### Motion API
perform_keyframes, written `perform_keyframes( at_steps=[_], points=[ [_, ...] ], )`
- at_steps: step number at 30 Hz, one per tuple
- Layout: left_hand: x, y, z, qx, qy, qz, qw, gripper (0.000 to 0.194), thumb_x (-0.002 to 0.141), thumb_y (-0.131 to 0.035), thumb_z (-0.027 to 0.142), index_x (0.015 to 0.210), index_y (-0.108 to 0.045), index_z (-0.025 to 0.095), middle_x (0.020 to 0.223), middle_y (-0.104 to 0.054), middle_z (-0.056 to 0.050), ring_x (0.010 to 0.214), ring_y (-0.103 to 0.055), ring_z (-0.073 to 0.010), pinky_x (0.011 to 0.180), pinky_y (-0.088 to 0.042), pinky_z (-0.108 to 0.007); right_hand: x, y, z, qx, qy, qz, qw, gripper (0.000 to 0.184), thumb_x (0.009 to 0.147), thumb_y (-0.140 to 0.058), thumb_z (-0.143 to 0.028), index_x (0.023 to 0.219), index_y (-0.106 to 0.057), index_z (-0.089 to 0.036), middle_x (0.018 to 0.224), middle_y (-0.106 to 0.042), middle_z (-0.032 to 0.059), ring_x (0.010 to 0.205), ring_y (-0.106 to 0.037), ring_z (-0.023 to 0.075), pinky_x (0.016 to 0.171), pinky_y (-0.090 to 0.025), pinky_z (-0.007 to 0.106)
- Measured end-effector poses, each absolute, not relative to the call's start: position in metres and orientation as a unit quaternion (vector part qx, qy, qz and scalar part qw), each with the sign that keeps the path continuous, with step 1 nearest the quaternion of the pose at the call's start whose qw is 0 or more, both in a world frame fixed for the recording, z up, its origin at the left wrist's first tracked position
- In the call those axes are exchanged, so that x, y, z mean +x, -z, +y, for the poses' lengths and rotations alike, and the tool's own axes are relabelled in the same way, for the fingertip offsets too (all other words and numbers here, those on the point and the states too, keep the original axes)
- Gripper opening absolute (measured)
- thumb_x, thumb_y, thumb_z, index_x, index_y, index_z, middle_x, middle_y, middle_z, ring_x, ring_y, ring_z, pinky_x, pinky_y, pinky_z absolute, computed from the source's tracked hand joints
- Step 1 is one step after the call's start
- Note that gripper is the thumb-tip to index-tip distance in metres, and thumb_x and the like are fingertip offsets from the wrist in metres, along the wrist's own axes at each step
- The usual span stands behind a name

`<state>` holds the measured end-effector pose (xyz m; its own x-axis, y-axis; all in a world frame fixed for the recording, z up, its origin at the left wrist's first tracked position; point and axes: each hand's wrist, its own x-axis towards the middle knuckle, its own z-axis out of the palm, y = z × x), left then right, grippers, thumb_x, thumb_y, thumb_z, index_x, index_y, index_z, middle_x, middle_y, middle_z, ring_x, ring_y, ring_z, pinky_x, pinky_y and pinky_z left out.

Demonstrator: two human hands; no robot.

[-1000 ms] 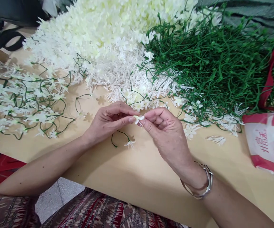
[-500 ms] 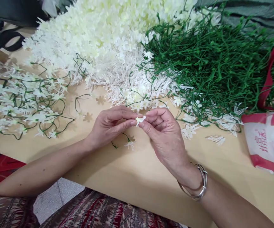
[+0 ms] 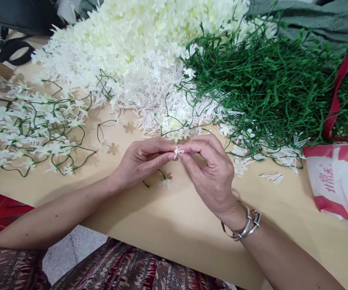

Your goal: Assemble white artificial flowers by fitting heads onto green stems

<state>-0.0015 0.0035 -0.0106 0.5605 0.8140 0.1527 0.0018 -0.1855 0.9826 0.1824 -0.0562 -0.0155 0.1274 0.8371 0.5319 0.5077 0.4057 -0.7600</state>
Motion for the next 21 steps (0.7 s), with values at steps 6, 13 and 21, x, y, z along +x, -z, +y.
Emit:
perform_keyframes(
  at_steps=[6, 13, 21],
  points=[
    [-0.004, 0.006, 0.004, 0.548, -0.310, 0.306, 0.714, 0.041, 0.082, -0.089, 0.054, 0.095, -0.083, 0.016, 0.087, -0.083, -0.006, 0.081, -0.079, -0.0168, 0.084, -0.067, -0.030, 0.184, 0.014, -0.051, -0.453, -0.022, -0.738, 0.499, 0.024, 0.097, -0.070, -0.009, 0.111, -0.071, -0.028, 0.102, -0.072, 0.0071, 0.095, -0.072, 0.0211, 0.083, -0.064, 0.037],
    [-0.006, 0.006, 0.007, 0.641, -0.355, 0.296, 0.613, 0.035, 0.092, -0.080, 0.053, 0.094, -0.084, 0.018, 0.092, -0.080, -0.008, 0.087, -0.075, -0.0168, 0.086, -0.062, -0.029, 0.186, 0.011, -0.053, -0.431, -0.013, -0.777, 0.458, 0.051, 0.091, -0.076, -0.009, 0.137, -0.067, -0.030, 0.114, -0.079, 0.0093, 0.105, -0.077, 0.0262, 0.091, -0.065, 0.042],
    [-0.008, 0.002, 0.009, 0.702, -0.329, 0.266, 0.573, 0.025, 0.103, -0.068, 0.042, 0.106, -0.084, 0.024, 0.114, -0.081, -0.009, 0.111, -0.075, -0.0207, 0.100, -0.059, -0.033, 0.193, 0.010, -0.056, -0.467, -0.047, -0.732, 0.494, 0.048, 0.093, -0.076, -0.010, 0.125, -0.076, -0.045, 0.110, -0.078, 0.0022, 0.098, -0.075, 0.0238, 0.085, -0.063, 0.043]
  ],
)
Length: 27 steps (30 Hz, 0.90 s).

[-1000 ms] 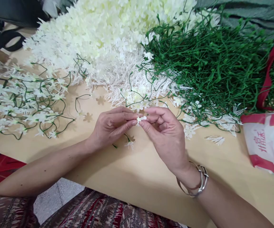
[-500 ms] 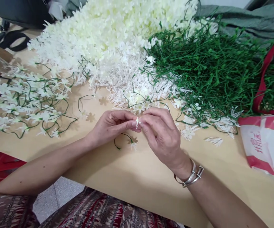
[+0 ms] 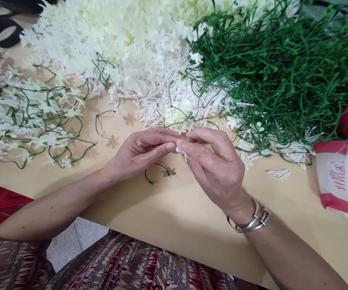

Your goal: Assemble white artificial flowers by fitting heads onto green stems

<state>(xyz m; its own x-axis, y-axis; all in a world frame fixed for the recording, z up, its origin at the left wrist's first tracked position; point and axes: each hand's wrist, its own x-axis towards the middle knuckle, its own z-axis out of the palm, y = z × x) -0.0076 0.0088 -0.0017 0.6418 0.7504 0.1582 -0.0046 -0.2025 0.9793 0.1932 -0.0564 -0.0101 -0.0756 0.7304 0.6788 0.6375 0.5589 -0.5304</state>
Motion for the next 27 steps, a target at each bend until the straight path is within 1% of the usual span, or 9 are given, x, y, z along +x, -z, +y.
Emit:
perform_keyframes(
  at_steps=[3, 6, 13, 15, 17, 19, 20, 23, 27],
  points=[
    [-0.012, -0.001, 0.014, 0.723, -0.339, 0.289, 0.528, 0.026, 0.104, -0.067, 0.040, 0.114, -0.082, 0.022, 0.112, -0.080, -0.010, 0.104, -0.075, -0.0193, 0.093, -0.059, -0.030, 0.196, 0.008, -0.053, -0.476, -0.084, -0.721, 0.496, 0.038, 0.093, -0.077, -0.011, 0.116, -0.080, -0.040, 0.105, -0.076, 0.0034, 0.096, -0.073, 0.0224, 0.080, -0.062, 0.040],
    [-0.022, -0.006, 0.022, 0.784, -0.309, 0.253, 0.475, 0.019, 0.103, -0.069, 0.034, 0.109, -0.081, 0.020, 0.105, -0.079, -0.009, 0.097, -0.073, -0.0169, 0.088, -0.057, -0.027, 0.200, 0.010, -0.050, -0.505, -0.142, -0.681, 0.511, 0.027, 0.091, -0.079, -0.012, 0.104, -0.082, -0.035, 0.100, -0.076, 0.0031, 0.091, -0.071, 0.0208, 0.069, -0.056, 0.036],
    [-0.058, -0.041, 0.027, 0.861, -0.062, 0.161, 0.479, 0.005, 0.094, -0.079, 0.021, 0.099, -0.077, 0.020, 0.102, -0.075, -0.005, 0.093, -0.071, -0.0144, 0.084, -0.054, -0.022, 0.204, 0.017, -0.047, -0.528, -0.213, -0.628, 0.530, 0.015, 0.091, -0.079, -0.015, 0.092, -0.080, -0.030, 0.080, -0.069, -0.0016, 0.075, -0.061, 0.0167, 0.060, -0.044, 0.031],
    [-0.062, -0.047, 0.021, 0.892, -0.015, 0.154, 0.426, 0.008, 0.095, -0.077, 0.017, 0.102, -0.077, 0.022, 0.106, -0.074, -0.005, 0.099, -0.070, -0.0160, 0.085, -0.052, -0.023, 0.203, 0.017, -0.047, -0.523, -0.219, -0.625, 0.537, 0.016, 0.090, -0.079, -0.013, 0.093, -0.080, -0.028, 0.080, -0.069, -0.0015, 0.075, -0.061, 0.0158, 0.063, -0.046, 0.030],
    [-0.063, -0.046, 0.014, 0.934, 0.013, 0.161, 0.319, 0.009, 0.096, -0.076, 0.017, 0.104, -0.076, 0.021, 0.106, -0.075, -0.006, 0.100, -0.067, -0.0195, 0.085, -0.049, -0.027, 0.202, 0.015, -0.048, -0.520, -0.227, -0.622, 0.540, 0.016, 0.091, -0.077, -0.012, 0.095, -0.081, -0.027, 0.082, -0.071, -0.0007, 0.077, -0.063, 0.0156, 0.066, -0.049, 0.031],
    [-0.062, -0.039, 0.009, 0.954, 0.019, 0.156, 0.254, 0.003, 0.100, -0.072, 0.019, 0.099, -0.075, 0.019, 0.102, -0.075, -0.006, 0.094, -0.064, -0.0202, 0.083, -0.047, -0.029, 0.201, 0.014, -0.049, -0.521, -0.237, -0.620, 0.536, 0.015, 0.092, -0.076, -0.014, 0.096, -0.081, -0.027, 0.085, -0.073, 0.0002, 0.079, -0.065, 0.0160, 0.068, -0.051, 0.031],
    [-0.062, -0.035, 0.007, 0.957, 0.014, 0.149, 0.249, 0.008, 0.102, -0.069, 0.021, 0.097, -0.075, 0.019, 0.101, -0.075, -0.006, 0.092, -0.063, -0.0197, 0.082, -0.046, -0.030, 0.200, 0.014, -0.049, -0.523, -0.244, -0.619, 0.533, 0.014, 0.093, -0.075, -0.014, 0.097, -0.081, -0.027, 0.086, -0.074, 0.0005, 0.080, -0.066, 0.0161, 0.068, -0.051, 0.031],
    [-0.062, -0.023, 0.004, 0.955, -0.018, 0.139, 0.260, 0.020, 0.108, -0.060, 0.024, 0.094, -0.073, 0.018, 0.099, -0.076, -0.006, 0.095, -0.064, -0.0198, 0.086, -0.046, -0.031, 0.199, 0.015, -0.051, -0.531, -0.259, -0.607, 0.531, 0.013, 0.094, -0.074, -0.015, 0.097, -0.080, -0.026, 0.086, -0.074, 0.0007, 0.079, -0.067, 0.0159, 0.068, -0.051, 0.031],
    [-0.058, -0.017, -0.006, 0.919, -0.114, 0.167, 0.338, 0.013, 0.108, -0.060, 0.023, 0.100, -0.069, 0.017, 0.108, -0.077, -0.008, 0.113, -0.067, -0.0221, 0.101, -0.047, -0.035, 0.198, 0.014, -0.055, -0.541, -0.294, -0.554, 0.560, 0.008, 0.094, -0.077, -0.022, 0.097, -0.079, -0.029, 0.088, -0.077, 0.0012, 0.077, -0.071, 0.0177, 0.067, -0.055, 0.033]
  ],
)
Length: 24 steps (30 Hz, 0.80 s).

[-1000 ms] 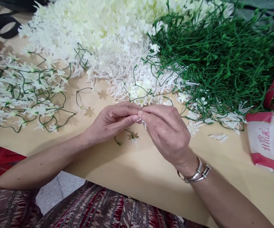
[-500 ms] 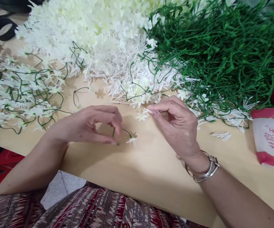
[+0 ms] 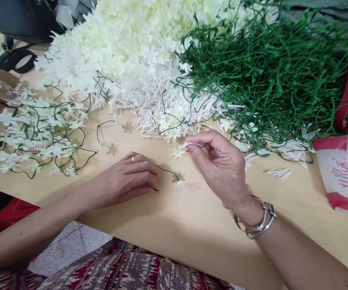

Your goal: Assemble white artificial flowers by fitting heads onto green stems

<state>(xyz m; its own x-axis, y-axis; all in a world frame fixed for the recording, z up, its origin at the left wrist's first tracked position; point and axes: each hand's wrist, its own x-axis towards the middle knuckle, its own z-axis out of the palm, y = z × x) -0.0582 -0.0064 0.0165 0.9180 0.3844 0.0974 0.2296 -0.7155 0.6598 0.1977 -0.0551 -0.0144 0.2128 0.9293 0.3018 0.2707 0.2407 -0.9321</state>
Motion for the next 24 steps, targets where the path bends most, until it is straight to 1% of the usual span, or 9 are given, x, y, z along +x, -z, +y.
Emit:
perform_keyframes(
  at_steps=[1, 3, 5, 7, 10, 13, 16, 20, 24],
  points=[
    [-0.055, -0.016, -0.009, 0.887, -0.151, 0.178, 0.399, 0.010, 0.107, -0.062, 0.023, 0.102, -0.068, 0.017, 0.108, -0.077, -0.008, 0.112, -0.069, -0.0211, 0.102, -0.048, -0.034, 0.198, 0.013, -0.057, -0.542, -0.314, -0.535, 0.567, 0.007, 0.094, -0.078, -0.024, 0.097, -0.078, -0.030, 0.088, -0.078, 0.0013, 0.077, -0.072, 0.0182, 0.067, -0.056, 0.033],
    [-0.047, -0.014, -0.013, 0.780, -0.208, 0.205, 0.553, 0.009, 0.106, -0.063, 0.026, 0.103, -0.065, 0.017, 0.099, -0.076, -0.007, 0.099, -0.072, -0.0172, 0.094, -0.054, -0.031, 0.199, 0.009, -0.059, -0.538, -0.366, -0.500, 0.572, 0.006, 0.094, -0.080, -0.027, 0.098, -0.077, -0.031, 0.087, -0.080, 0.0012, 0.076, -0.074, 0.0183, 0.067, -0.058, 0.033],
    [-0.038, -0.010, -0.014, 0.647, -0.224, 0.235, 0.690, 0.016, 0.108, -0.062, 0.033, 0.104, -0.061, 0.017, 0.086, -0.071, -0.002, 0.082, -0.071, -0.0135, 0.081, -0.057, -0.027, 0.201, 0.005, -0.060, -0.525, -0.431, -0.476, 0.559, 0.007, 0.093, -0.081, -0.033, 0.097, -0.077, -0.030, 0.085, -0.080, 0.0006, 0.075, -0.075, 0.0176, 0.069, -0.060, 0.032],
    [-0.031, -0.004, -0.014, 0.552, -0.226, 0.261, 0.759, 0.026, 0.105, -0.065, 0.042, 0.102, -0.060, 0.017, 0.079, -0.067, 0.000, 0.071, -0.068, -0.0111, 0.072, -0.055, -0.024, 0.203, 0.005, -0.059, -0.509, -0.489, -0.472, 0.528, 0.013, 0.091, -0.083, -0.040, 0.095, -0.077, -0.029, 0.083, -0.079, 0.0000, 0.075, -0.074, 0.0163, 0.071, -0.059, 0.030],
    [-0.025, 0.002, -0.013, 0.505, -0.257, 0.291, 0.771, 0.036, 0.097, -0.076, 0.049, 0.098, -0.061, 0.016, 0.078, -0.064, 0.002, 0.067, -0.064, -0.0089, 0.067, -0.054, -0.022, 0.204, 0.010, -0.055, -0.476, -0.546, -0.485, 0.489, 0.017, 0.089, -0.084, -0.047, 0.091, -0.080, -0.030, 0.092, -0.077, 0.0010, 0.089, -0.072, 0.0167, 0.079, -0.057, 0.030],
    [-0.025, 0.003, -0.015, 0.500, -0.273, 0.300, 0.765, 0.035, 0.097, -0.077, 0.047, 0.097, -0.062, 0.015, 0.078, -0.062, 0.003, 0.066, -0.062, -0.0070, 0.066, -0.053, -0.019, 0.203, 0.016, -0.052, -0.441, -0.593, -0.486, 0.467, 0.015, 0.090, -0.084, -0.047, 0.089, -0.081, -0.032, 0.105, -0.074, 0.0028, 0.102, -0.070, 0.0200, 0.089, -0.057, 0.035],
    [-0.026, 0.002, -0.017, 0.504, -0.280, 0.304, 0.759, 0.034, 0.097, -0.076, 0.046, 0.096, -0.062, 0.015, 0.078, -0.062, 0.003, 0.066, -0.062, -0.0060, 0.066, -0.052, -0.018, 0.199, 0.018, -0.052, -0.413, -0.630, -0.473, 0.456, 0.015, 0.088, -0.085, -0.048, 0.087, -0.081, -0.034, 0.106, -0.073, 0.0024, 0.102, -0.068, 0.0197, 0.091, -0.056, 0.036],
    [-0.023, 0.002, -0.018, 0.502, -0.273, 0.314, 0.758, 0.037, 0.096, -0.077, 0.049, 0.096, -0.062, 0.015, 0.078, -0.062, 0.003, 0.065, -0.061, -0.0064, 0.065, -0.053, -0.018, 0.194, 0.017, -0.054, -0.399, -0.650, -0.453, 0.460, 0.011, 0.087, -0.086, -0.046, 0.087, -0.082, -0.036, 0.105, -0.073, 0.0007, 0.102, -0.067, 0.0171, 0.090, -0.055, 0.031],
    [-0.021, 0.003, -0.019, 0.502, -0.283, 0.298, 0.761, 0.034, 0.096, -0.077, 0.045, 0.095, -0.062, 0.015, 0.081, -0.062, 0.003, 0.066, -0.060, -0.0055, 0.064, -0.053, -0.017, 0.191, 0.019, -0.057, -0.398, -0.652, -0.453, 0.460, 0.007, 0.089, -0.085, -0.043, 0.089, -0.082, -0.037, 0.105, -0.074, -0.0005, 0.099, -0.067, 0.0153, 0.086, -0.055, 0.028]
  ],
)
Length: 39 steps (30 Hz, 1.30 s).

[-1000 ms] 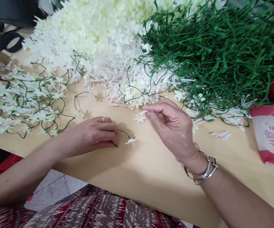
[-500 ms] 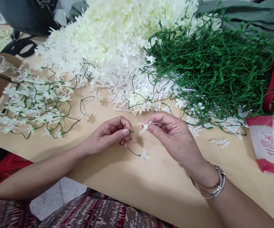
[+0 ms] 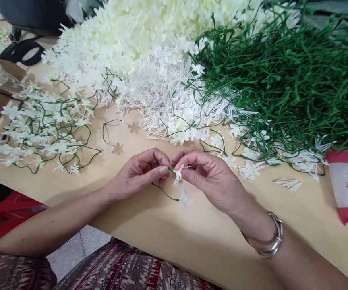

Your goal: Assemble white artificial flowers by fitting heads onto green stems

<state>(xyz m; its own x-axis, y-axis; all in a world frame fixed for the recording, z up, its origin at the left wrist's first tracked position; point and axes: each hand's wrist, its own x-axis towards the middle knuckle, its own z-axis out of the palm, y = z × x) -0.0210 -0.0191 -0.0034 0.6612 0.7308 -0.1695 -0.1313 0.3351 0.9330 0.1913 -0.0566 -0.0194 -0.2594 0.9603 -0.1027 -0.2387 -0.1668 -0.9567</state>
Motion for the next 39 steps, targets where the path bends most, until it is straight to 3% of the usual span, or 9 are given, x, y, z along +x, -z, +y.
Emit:
perform_keyframes(
  at_steps=[15, 23, 29, 35, 39],
  points=[
    [-0.021, 0.005, -0.024, 0.490, -0.280, 0.307, 0.766, 0.037, 0.093, -0.080, 0.046, 0.091, -0.064, 0.014, 0.073, -0.064, 0.002, 0.063, -0.062, -0.0065, 0.062, -0.053, -0.018, 0.188, 0.017, -0.060, -0.461, -0.632, -0.445, 0.436, 0.026, 0.084, -0.087, -0.050, 0.081, -0.075, -0.027, 0.101, -0.079, 0.0040, 0.091, -0.074, 0.0191, 0.080, -0.062, 0.033],
    [-0.023, 0.007, -0.023, 0.509, -0.262, 0.302, 0.762, 0.032, 0.097, -0.076, 0.042, 0.091, -0.064, 0.014, 0.075, -0.064, 0.002, 0.063, -0.064, -0.0058, 0.061, -0.053, -0.016, 0.192, 0.012, -0.057, -0.440, -0.655, -0.464, 0.402, 0.020, 0.091, -0.082, -0.043, 0.082, -0.074, -0.027, 0.101, -0.079, 0.0029, 0.086, -0.072, 0.0170, 0.077, -0.060, 0.031],
    [-0.022, 0.007, -0.025, 0.510, -0.270, 0.310, 0.755, 0.030, 0.099, -0.075, 0.040, 0.092, -0.062, 0.014, 0.074, -0.066, 0.001, 0.063, -0.065, -0.0059, 0.061, -0.053, -0.016, 0.186, 0.008, -0.063, -0.490, -0.608, -0.471, 0.410, 0.021, 0.092, -0.080, -0.046, 0.085, -0.073, -0.028, 0.094, -0.078, 0.0029, 0.085, -0.072, 0.0180, 0.074, -0.061, 0.031],
    [-0.022, 0.004, -0.025, 0.495, -0.266, 0.320, 0.762, 0.035, 0.097, -0.077, 0.045, 0.090, -0.061, 0.015, 0.073, -0.065, 0.002, 0.062, -0.065, -0.0061, 0.061, -0.055, -0.016, 0.186, 0.006, -0.065, -0.505, -0.599, -0.473, 0.403, 0.017, 0.092, -0.079, -0.043, 0.087, -0.072, -0.028, 0.093, -0.077, 0.0025, 0.072, -0.068, 0.0158, 0.060, -0.057, 0.028],
    [-0.021, 0.005, -0.025, 0.497, -0.268, 0.326, 0.758, 0.037, 0.096, -0.077, 0.047, 0.090, -0.061, 0.015, 0.073, -0.066, 0.001, 0.062, -0.065, -0.0068, 0.061, -0.055, -0.017, 0.186, 0.006, -0.066, -0.506, -0.603, -0.470, 0.400, 0.016, 0.093, -0.078, -0.042, 0.086, -0.072, -0.028, 0.095, -0.078, 0.0028, 0.079, -0.071, 0.0167, 0.066, -0.060, 0.028]
  ],
)
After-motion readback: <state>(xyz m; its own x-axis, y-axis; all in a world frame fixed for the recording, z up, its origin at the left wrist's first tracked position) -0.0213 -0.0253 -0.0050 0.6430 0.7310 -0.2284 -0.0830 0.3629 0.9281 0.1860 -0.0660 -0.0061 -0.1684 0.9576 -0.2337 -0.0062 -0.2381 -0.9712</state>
